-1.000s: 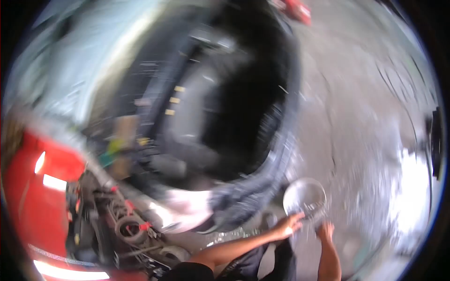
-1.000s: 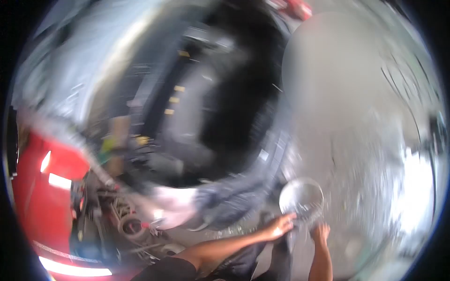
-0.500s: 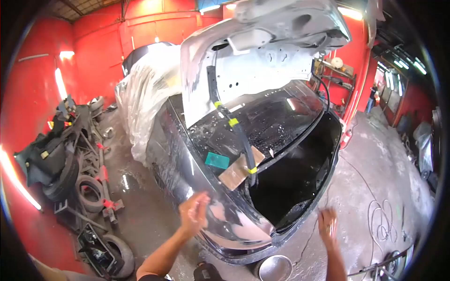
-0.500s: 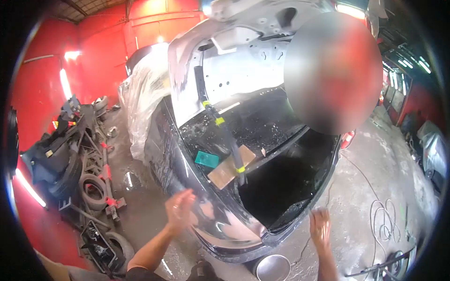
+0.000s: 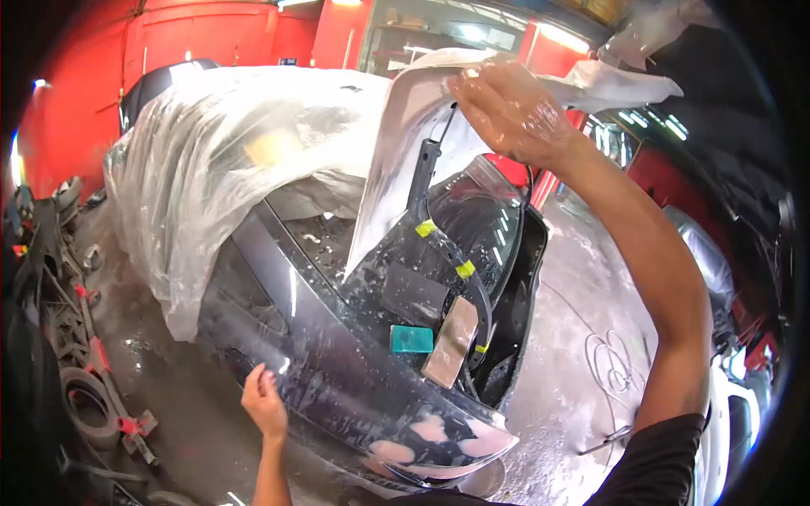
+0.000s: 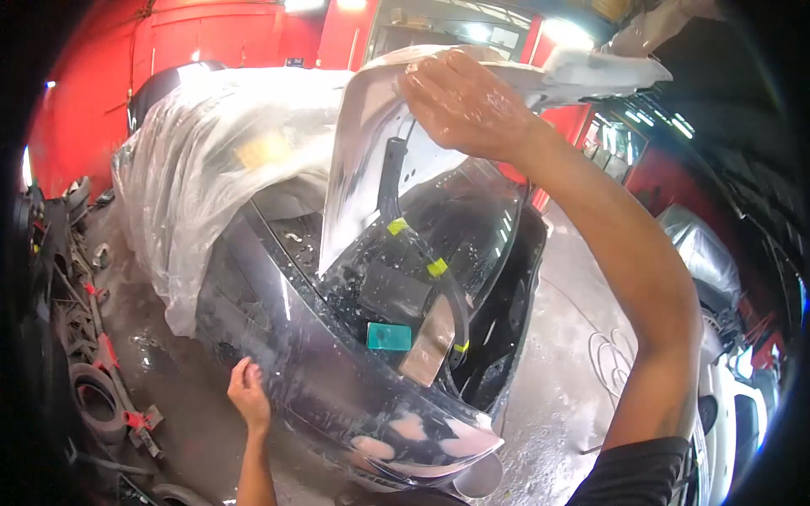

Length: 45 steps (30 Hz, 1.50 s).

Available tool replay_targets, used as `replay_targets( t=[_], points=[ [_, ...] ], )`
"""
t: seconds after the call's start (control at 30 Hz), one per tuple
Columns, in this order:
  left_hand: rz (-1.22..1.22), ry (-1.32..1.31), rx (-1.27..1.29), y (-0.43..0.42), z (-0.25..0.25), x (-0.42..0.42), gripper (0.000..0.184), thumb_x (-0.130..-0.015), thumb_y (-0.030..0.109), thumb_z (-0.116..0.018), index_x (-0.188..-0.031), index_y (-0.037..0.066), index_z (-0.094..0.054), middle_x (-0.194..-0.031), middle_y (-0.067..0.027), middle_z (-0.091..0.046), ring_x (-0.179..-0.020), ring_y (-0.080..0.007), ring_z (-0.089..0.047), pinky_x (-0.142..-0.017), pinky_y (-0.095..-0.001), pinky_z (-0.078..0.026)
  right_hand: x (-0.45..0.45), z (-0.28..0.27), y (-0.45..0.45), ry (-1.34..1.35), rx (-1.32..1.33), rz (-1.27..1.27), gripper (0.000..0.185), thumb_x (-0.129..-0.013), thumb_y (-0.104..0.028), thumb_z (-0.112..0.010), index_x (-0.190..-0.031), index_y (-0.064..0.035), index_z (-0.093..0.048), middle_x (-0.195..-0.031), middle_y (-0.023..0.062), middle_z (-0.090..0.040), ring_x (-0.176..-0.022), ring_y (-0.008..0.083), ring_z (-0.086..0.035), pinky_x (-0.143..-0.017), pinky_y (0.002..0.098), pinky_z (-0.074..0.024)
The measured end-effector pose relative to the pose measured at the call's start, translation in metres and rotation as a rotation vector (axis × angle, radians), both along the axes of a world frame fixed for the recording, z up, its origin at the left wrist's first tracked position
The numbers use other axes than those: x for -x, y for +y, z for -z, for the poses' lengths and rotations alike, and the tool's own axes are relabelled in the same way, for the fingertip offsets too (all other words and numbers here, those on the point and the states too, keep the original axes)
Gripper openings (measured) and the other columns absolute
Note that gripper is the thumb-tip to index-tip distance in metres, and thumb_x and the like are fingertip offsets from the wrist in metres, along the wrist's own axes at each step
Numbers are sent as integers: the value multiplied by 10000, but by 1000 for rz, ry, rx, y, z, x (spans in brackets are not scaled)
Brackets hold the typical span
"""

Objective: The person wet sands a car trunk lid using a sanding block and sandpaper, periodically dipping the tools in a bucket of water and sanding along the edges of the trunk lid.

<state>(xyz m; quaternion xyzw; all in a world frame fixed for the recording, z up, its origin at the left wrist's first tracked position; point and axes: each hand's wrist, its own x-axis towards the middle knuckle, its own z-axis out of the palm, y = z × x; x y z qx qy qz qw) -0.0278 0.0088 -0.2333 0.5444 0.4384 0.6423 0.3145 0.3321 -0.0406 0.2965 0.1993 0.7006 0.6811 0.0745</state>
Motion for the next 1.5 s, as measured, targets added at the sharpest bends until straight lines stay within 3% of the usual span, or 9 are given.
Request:
replay_targets(
  t=[0.3,0.57,1.0,1.13,1.23,1.37,1.4,1.43,1.5],
  points=[
    [-160,-56,347,-35,116,83,217,-1074,64,-563,-1218,-15,-704,-913,-60,-691,-762,-118,-631,-655,-264,-528,6,-10,22,21,105,-101,455,-794,-33,-766,-1225,92,-698,-1029,121,-632,-916,289,-652,-754,415,-506],
    [-205,113,245,-32,97,73,223,-1054,31,-561,-1215,-51,-691,-887,-102,-682,-760,-186,-641,-697,-318,-531,-13,-15,-13,101,165,25,422,-836,-64,-736,-1236,63,-686,-1013,128,-637,-920,305,-612,-785,455,-492],
    [39,207,-780,38,-206,-93,314,-1000,-4,-677,-1314,-24,-672,-1230,-207,-712,-1105,-359,-691,-969,-451,-549,20,-1,25,24,86,-45,249,-825,-81,-733,-1050,24,-707,-974,84,-628,-900,276,-610,-784,408,-495],
    [100,64,-781,66,-284,-153,417,-995,35,-693,-1397,-41,-615,-1283,-232,-694,-1174,-448,-663,-1033,-475,-518,1,-16,-13,55,129,59,362,-774,-86,-743,-1114,38,-744,-1023,80,-647,-935,262,-632,-777,417,-483],
    [464,-63,-688,89,-287,-189,382,-1053,101,-659,-1403,-45,-614,-1160,-231,-730,-989,-345,-713,-917,-404,-554,-2,-5,16,43,87,-14,382,-788,-96,-734,-1144,41,-742,-1056,67,-669,-927,271,-635,-781,425,-485],
    [501,-95,-502,81,-282,-190,337,-1125,261,-602,-1332,5,-669,-713,-36,-526,-663,-103,-424,-603,-293,-383,16,-13,7,29,141,55,223,-810,-40,-722,-1030,-8,-704,-969,77,-623,-891,270,-618,-795,406,-493],
    [503,-89,-497,81,-280,-193,331,-1119,238,-607,-1342,1,-667,-777,-79,-596,-671,-124,-485,-624,-300,-427,12,-14,-2,56,164,69,142,-812,-8,-717,-949,-32,-688,-933,84,-597,-884,269,-611,-796,395,-496],
    [496,-90,-491,80,-278,-194,327,-1114,215,-612,-1352,-3,-666,-840,-123,-666,-679,-144,-545,-646,-307,-472,3,-17,-13,143,140,46,399,-864,-92,-723,-1240,41,-720,-963,87,-636,-855,262,-604,-774,428,-478],
    [464,-107,-496,83,-275,-193,324,-1110,196,-615,-1358,-6,-669,-909,-170,-739,-686,-163,-606,-666,-315,-517,-8,-5,8,184,135,-32,405,-867,-86,-725,-1249,45,-716,-923,82,-614,-841,265,-594,-760,429,-469]
  ],
)
